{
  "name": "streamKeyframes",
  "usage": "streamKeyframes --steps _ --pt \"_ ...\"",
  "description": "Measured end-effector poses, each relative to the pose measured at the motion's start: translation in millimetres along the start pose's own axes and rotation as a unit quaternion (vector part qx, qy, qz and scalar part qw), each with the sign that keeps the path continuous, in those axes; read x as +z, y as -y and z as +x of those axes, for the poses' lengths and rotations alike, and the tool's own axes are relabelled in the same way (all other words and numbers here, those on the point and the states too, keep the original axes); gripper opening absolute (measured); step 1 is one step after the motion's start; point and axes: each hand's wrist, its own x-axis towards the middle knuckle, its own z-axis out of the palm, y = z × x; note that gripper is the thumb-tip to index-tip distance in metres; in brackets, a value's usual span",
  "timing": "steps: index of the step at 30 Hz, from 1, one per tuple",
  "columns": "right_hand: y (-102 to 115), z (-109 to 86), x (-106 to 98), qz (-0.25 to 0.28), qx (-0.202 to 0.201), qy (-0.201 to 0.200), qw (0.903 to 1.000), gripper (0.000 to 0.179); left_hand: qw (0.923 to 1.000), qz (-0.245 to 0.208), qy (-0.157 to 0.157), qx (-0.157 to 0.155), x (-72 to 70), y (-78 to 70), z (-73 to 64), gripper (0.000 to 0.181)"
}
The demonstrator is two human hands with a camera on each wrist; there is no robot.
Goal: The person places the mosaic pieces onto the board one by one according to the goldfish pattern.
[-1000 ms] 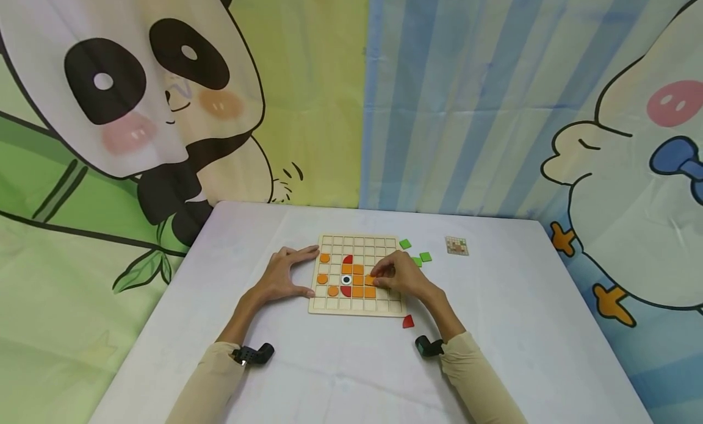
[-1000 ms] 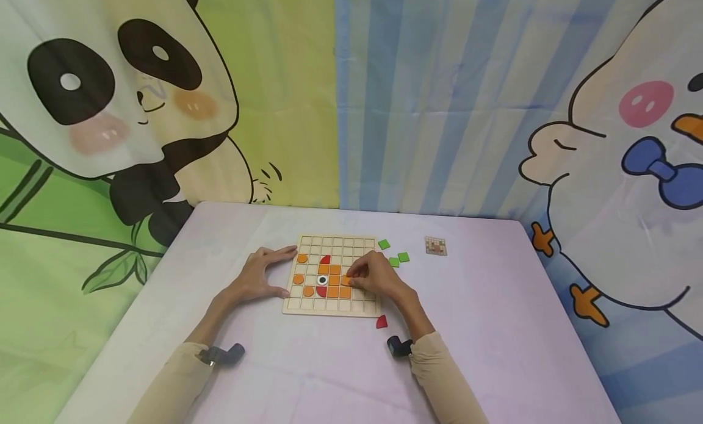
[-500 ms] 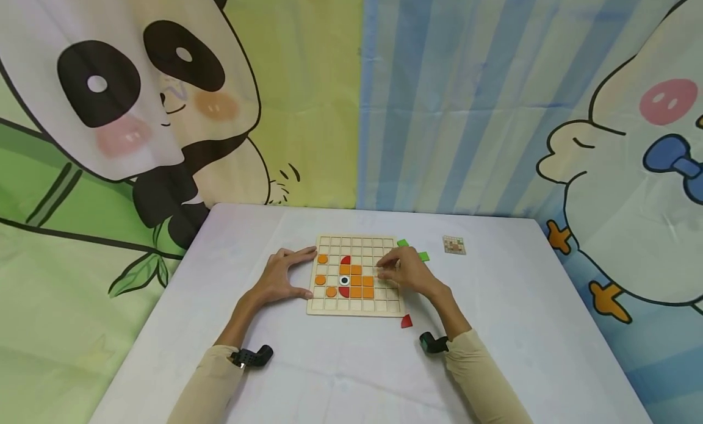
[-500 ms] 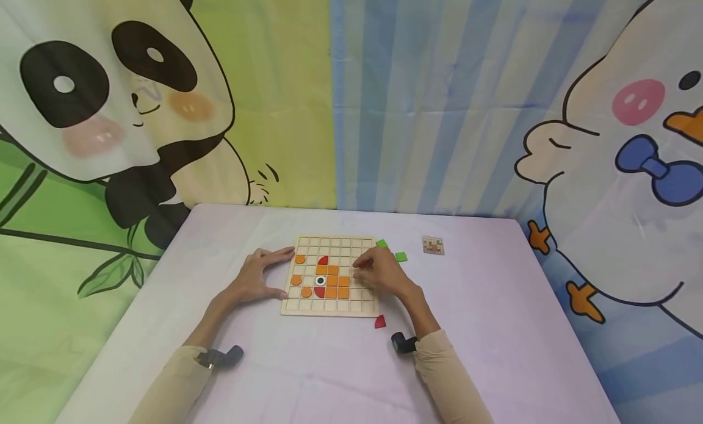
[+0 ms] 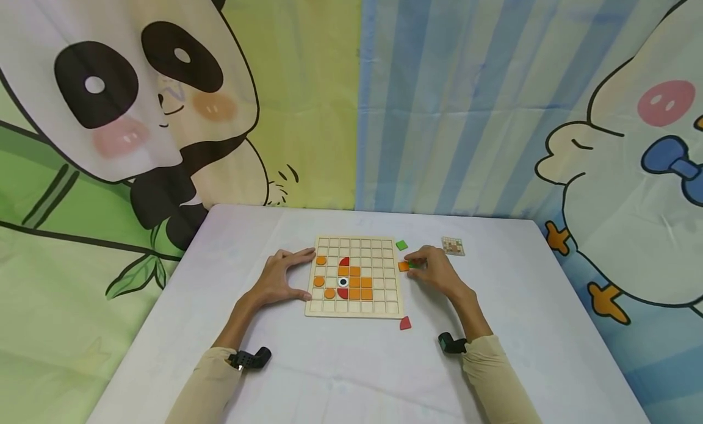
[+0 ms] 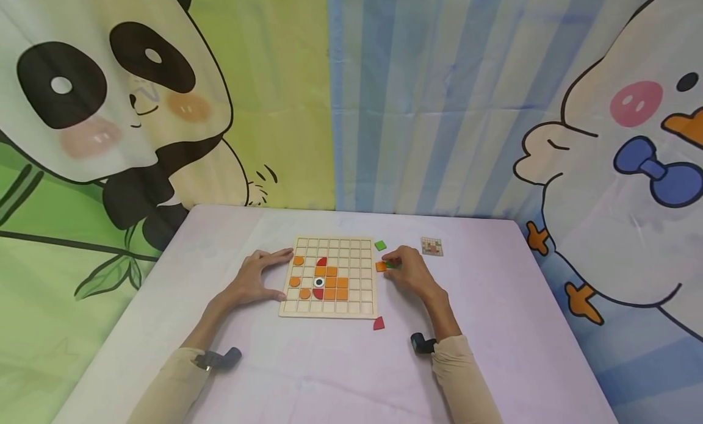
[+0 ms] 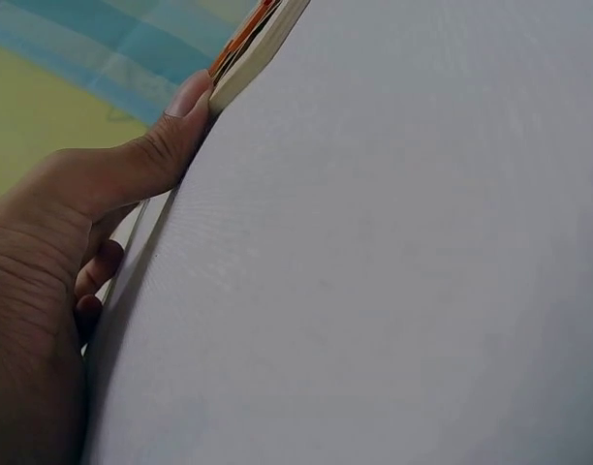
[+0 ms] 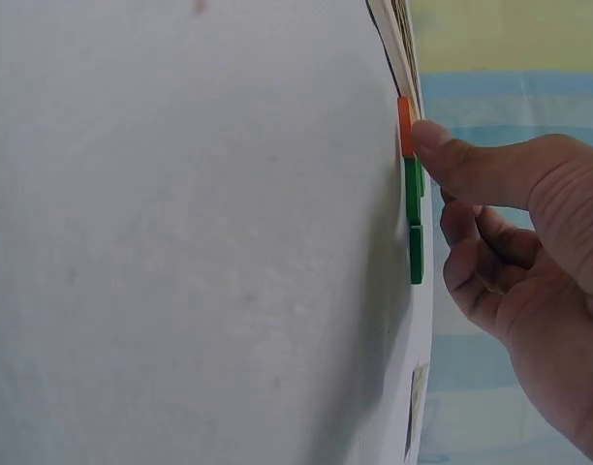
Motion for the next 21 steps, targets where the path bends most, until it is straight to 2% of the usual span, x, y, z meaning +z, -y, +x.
streamKeyframes --steps 5,10,15,21 --pt "-1.4 5.5 4.3 -0.01 -0.011 0.016 0.9998 0.029 1.0 -0.004 0.001 -0.006 -0.7 -1.7 -1.7 0.113" --pt "-0.8 5.6 3.6 -0.016 -0.003 0.02 0.9997 0.023 0.9999 0.005 0.007 -0.008 1.5 -1.3 -0.3 0.112" --pt "4.0 7.0 0.9 -0.016 -0.032 0.002 0.9994 0.024 1.0 0.008 0.002 -0.002 1.0 -2.0 0.7 0.111" --pt "21.5 15.7 9.4 0.016 -0.059 0.033 0.9976 0.024 0.9999 0.005 0.006 -0.009 -0.6 -2.9 0.3 0.112"
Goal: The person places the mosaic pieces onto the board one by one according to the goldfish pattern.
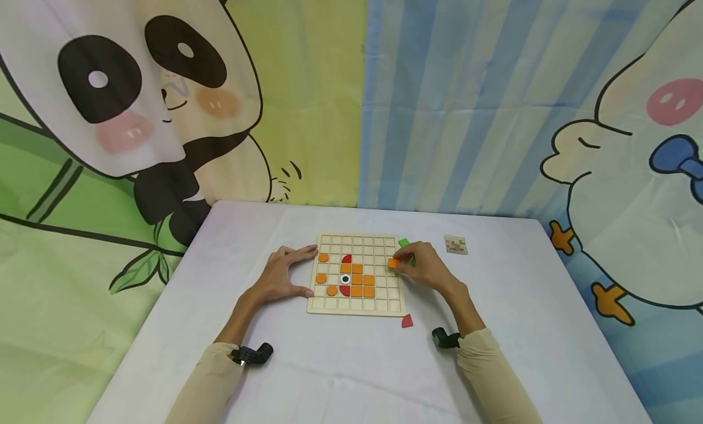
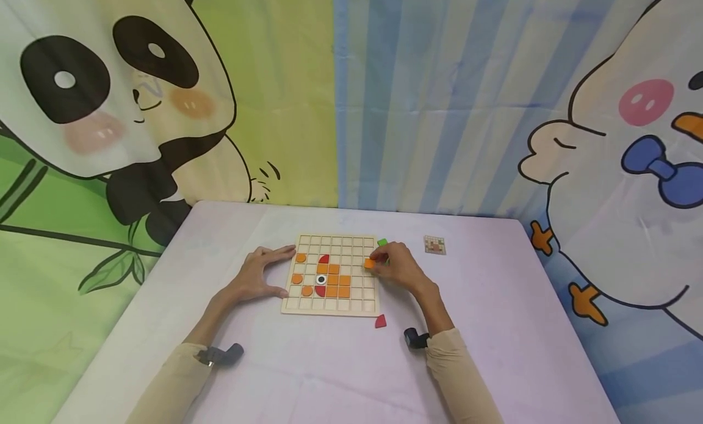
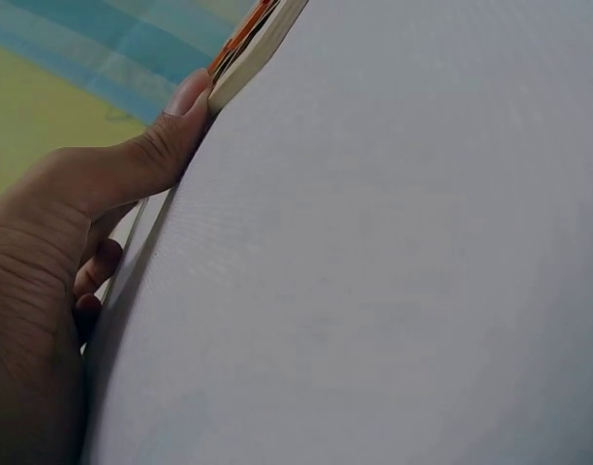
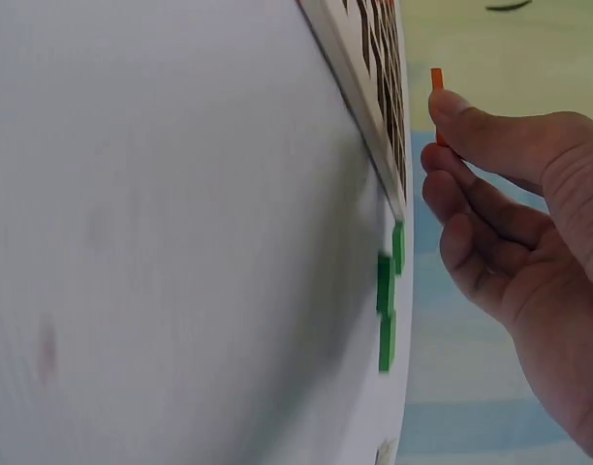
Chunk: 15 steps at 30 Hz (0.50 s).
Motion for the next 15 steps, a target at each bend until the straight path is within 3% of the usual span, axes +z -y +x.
streamKeyframes --steps 6,15 --pt "13.0 13.3 17.7 0.034 -0.033 0.025 0.9986 0.021 1.0 -0.003 0.0 0.001 -0.7 -1.1 1.0 0.112" --pt "19.6 20.8 35.1 0.034 -0.024 0.042 0.9982 0.021 1.0 -0.004 0.002 -0.001 -0.6 0.7 -0.3 0.112"
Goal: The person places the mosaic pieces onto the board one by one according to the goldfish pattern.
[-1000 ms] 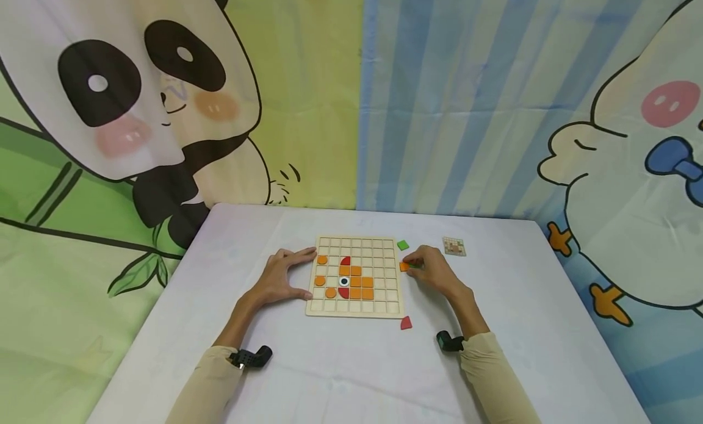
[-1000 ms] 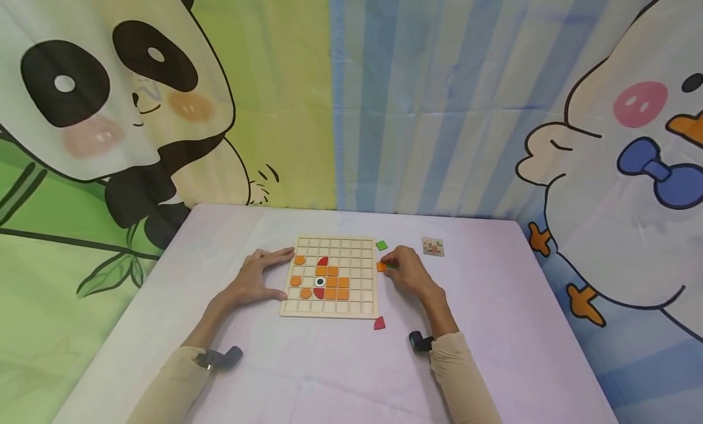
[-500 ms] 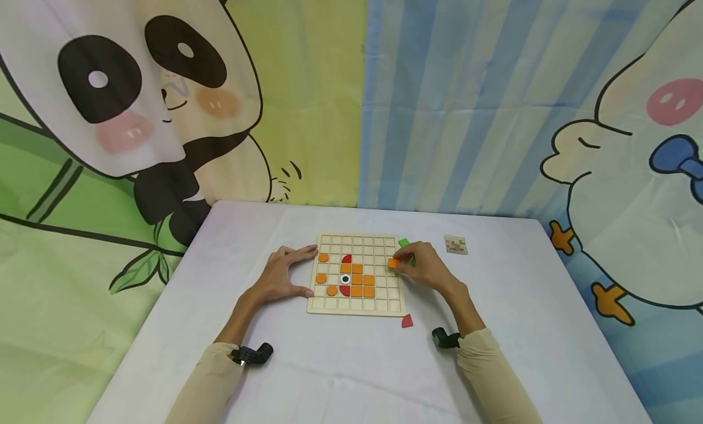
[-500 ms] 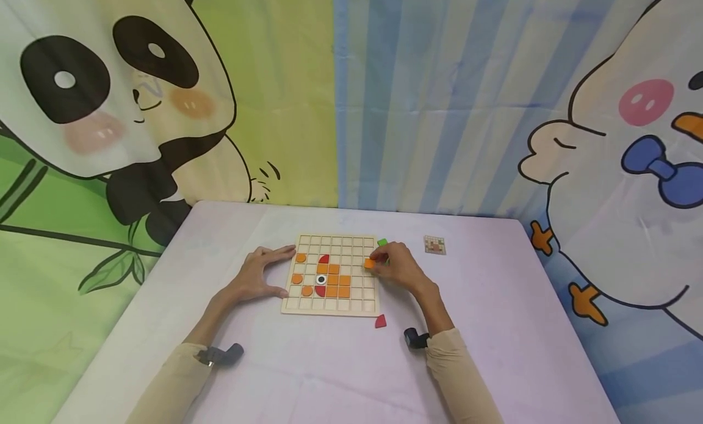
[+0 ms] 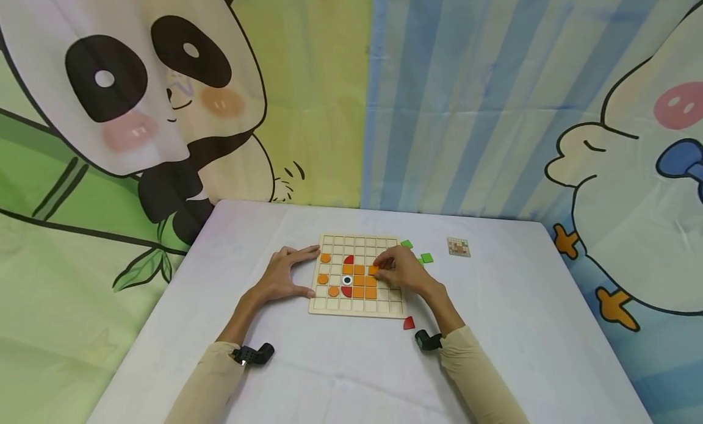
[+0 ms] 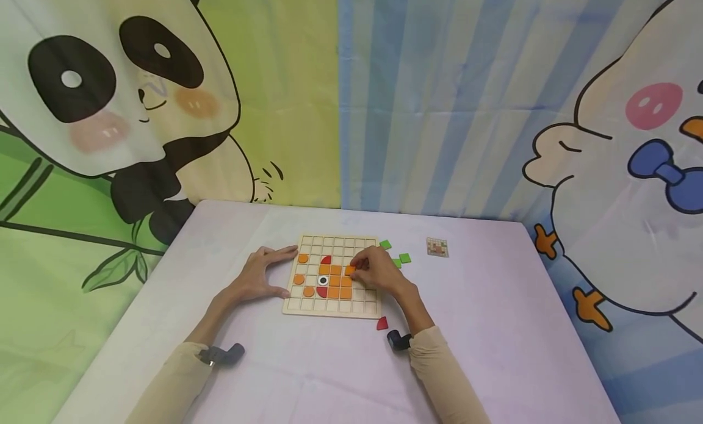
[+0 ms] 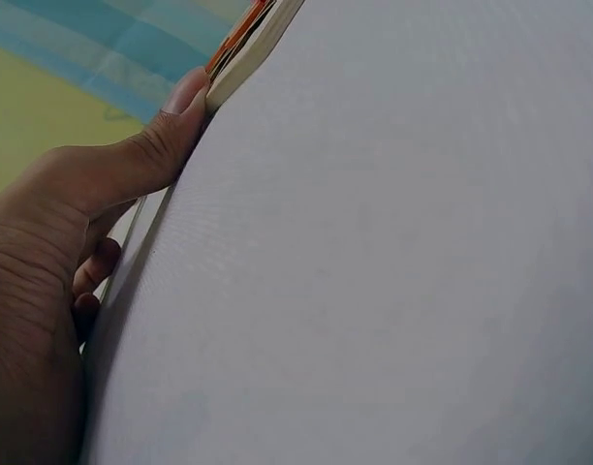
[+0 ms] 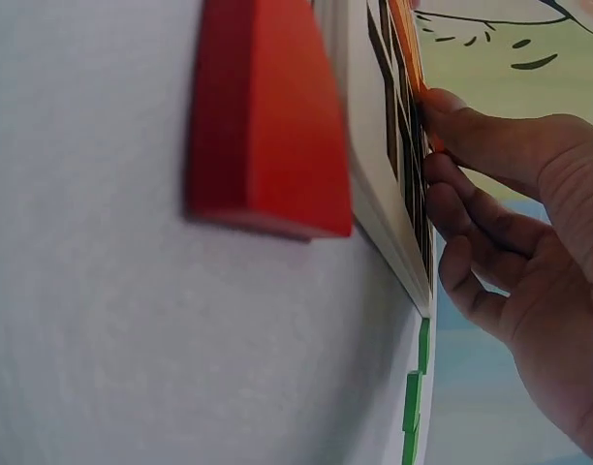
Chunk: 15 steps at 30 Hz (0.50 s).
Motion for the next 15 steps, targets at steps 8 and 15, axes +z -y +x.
streamKeyframes --steps 8,15 --pt "0.3 -1.4 -0.2 0.008 -0.003 -0.008 0.9999 0.021 1.0 0.003 -0.002 0.002 -0.1 0.1 0.4 0.111" --pt "1.1 1.4 3.0 -0.007 -0.009 -0.009 0.9999 0.014 1.0 0.0 -0.001 0.001 -1.0 -1.3 -0.2 0.111"
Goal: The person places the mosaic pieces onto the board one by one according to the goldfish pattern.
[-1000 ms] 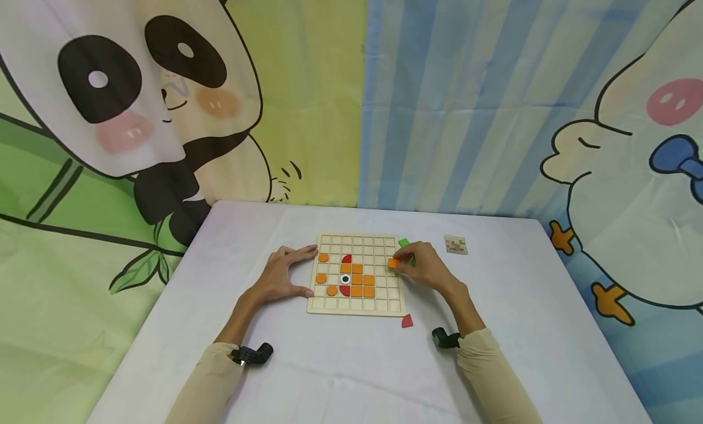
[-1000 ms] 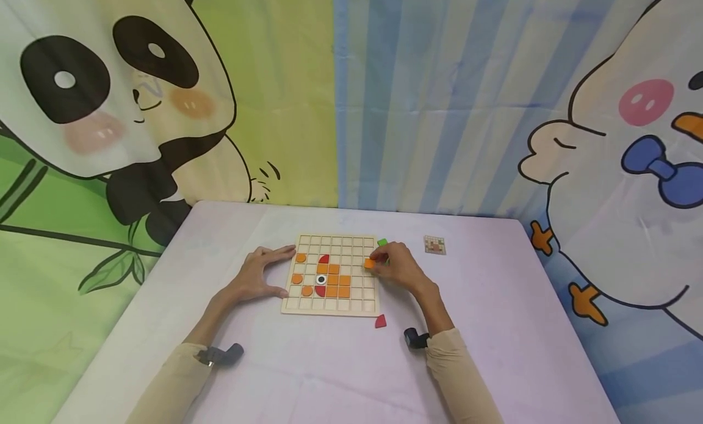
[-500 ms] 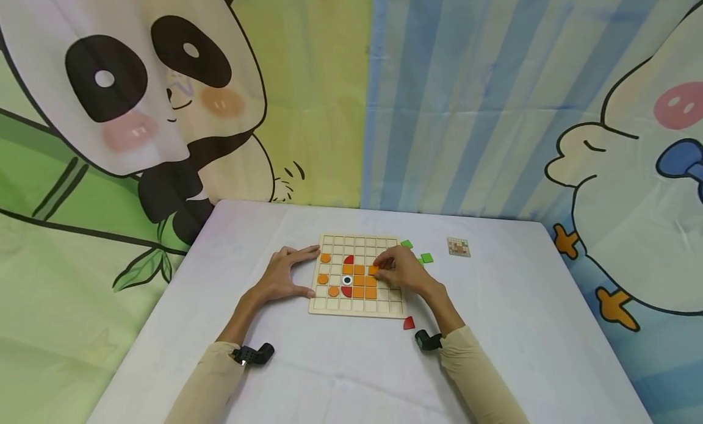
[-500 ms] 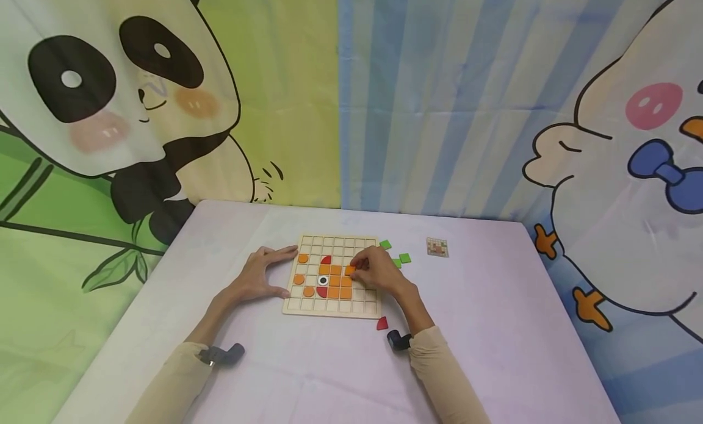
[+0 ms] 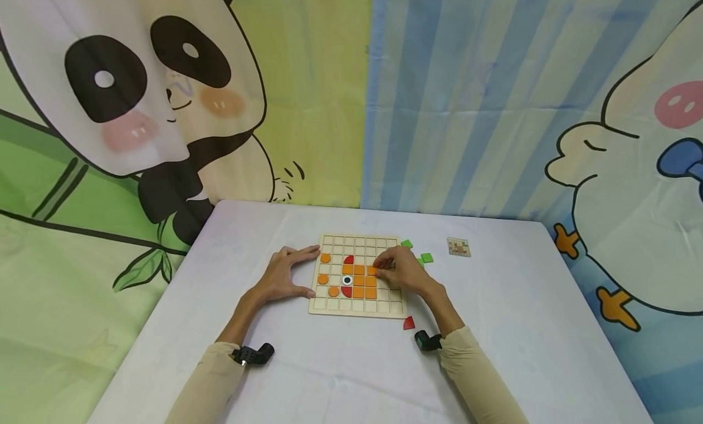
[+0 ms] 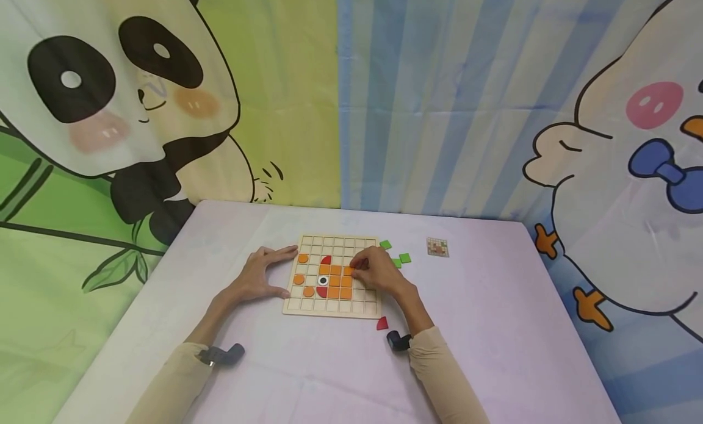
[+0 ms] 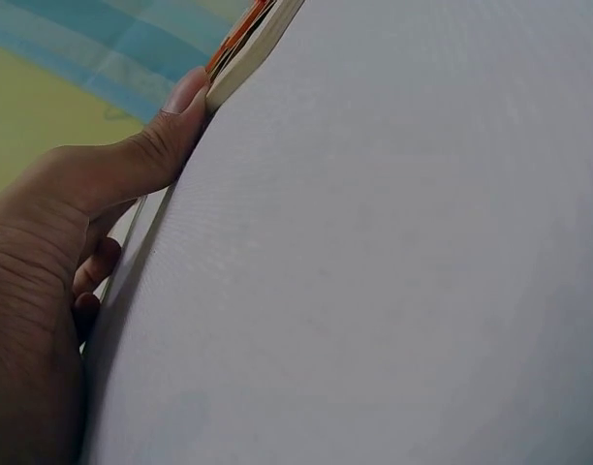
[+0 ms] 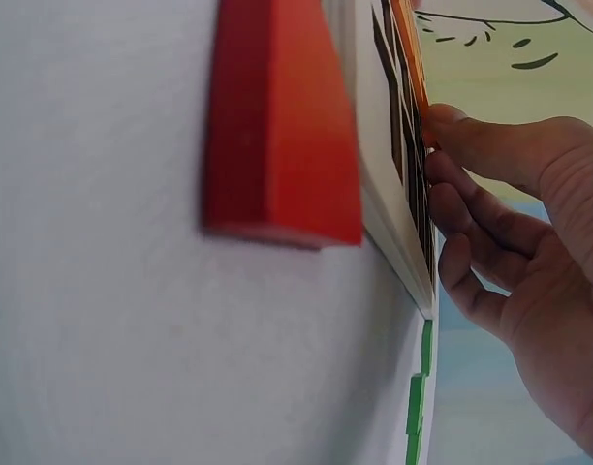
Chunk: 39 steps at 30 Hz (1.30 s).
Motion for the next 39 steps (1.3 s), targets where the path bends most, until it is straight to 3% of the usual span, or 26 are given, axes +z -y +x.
streamKeyframes --steps 10,18,23,29,35,39 --pt "10.1 -5.1 -8.2 -0.002 0.012 0.017 0.9998 0.014 1.0 0.0 0.001 -0.002 1.5 -0.5 -0.2 0.11" --pt "14.7 -41.3 -42.2 0.012 0.012 0.079 0.9967 0.014 1.0 -0.001 0.002 -0.002 2.3 -2.8 1.1 0.11" --pt "19.3 -66.0 -47.9 -0.004 0.022 0.097 0.9951 0.027 1.0 0.007 -0.003 0.0 1.7 -1.3 1.2 0.11" --pt "24.3 -86.8 -38.5 -0.059 0.067 0.082 0.9927 0.036 1.0 0.005 -0.003 0.007 0.5 -1.0 1.6 0.111" --pt "20.0 -104.3 -25.9 -0.057 0.075 0.056 0.9939 0.027 1.0 0.009 0.003 0.002 0.6 1.3 1.3 0.112" --pt "18.2 -115.8 -22.1 -0.093 0.091 0.023 0.9913 0.032 0.9999 0.01 -0.002 0.004 1.9 2.0 0.9 0.112"
